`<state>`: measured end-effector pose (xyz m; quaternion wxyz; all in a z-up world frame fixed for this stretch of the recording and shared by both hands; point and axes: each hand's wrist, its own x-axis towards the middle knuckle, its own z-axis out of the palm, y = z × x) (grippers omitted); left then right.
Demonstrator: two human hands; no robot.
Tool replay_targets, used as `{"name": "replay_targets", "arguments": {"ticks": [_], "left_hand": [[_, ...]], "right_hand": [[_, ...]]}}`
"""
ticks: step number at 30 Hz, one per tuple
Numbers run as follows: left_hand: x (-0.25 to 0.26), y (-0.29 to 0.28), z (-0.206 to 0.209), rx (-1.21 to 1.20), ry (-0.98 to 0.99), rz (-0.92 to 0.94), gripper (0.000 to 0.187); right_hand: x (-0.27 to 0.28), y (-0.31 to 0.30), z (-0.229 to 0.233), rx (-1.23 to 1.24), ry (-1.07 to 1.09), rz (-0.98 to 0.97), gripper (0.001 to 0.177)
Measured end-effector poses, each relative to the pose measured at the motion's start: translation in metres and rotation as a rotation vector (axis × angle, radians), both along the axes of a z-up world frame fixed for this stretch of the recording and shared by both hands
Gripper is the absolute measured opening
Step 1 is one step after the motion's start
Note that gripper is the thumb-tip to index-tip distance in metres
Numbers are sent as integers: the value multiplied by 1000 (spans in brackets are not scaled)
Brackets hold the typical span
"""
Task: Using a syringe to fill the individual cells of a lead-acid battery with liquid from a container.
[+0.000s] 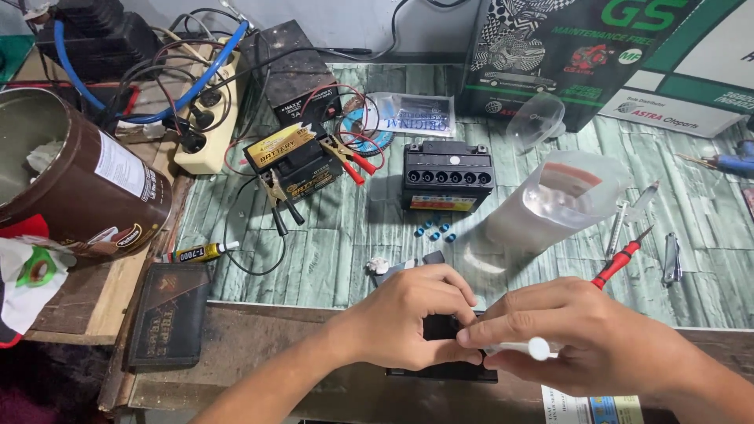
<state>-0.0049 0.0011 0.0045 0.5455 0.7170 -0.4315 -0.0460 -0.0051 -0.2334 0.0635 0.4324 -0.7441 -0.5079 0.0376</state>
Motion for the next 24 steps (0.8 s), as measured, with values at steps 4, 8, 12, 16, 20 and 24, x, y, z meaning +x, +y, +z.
{"name": "replay_targets", "arguments": {"ticks": [4, 8, 12, 16, 20, 24], "left_hand": [[0, -1, 2, -12, 21, -3, 16], [3, 3, 4, -20, 91, -30, 33], [5, 8, 5, -128, 338, -94, 68], [13, 8, -11, -315, 605, -47, 80], [31, 11, -40, -482, 623, 100, 54], [46, 18, -59, -336, 277, 558, 34]], "right_hand": [[-1, -1, -4, -14, 16, 12, 28], [-4, -10, -16, 167, -107, -34, 93], [-12, -13, -11, 150, 77, -226, 88], [-9, -19, -12, 336, 44, -240, 130], [-12, -44, -10, 353, 87, -448, 141], [19, -104, -38, 223, 131, -637, 15]]}}
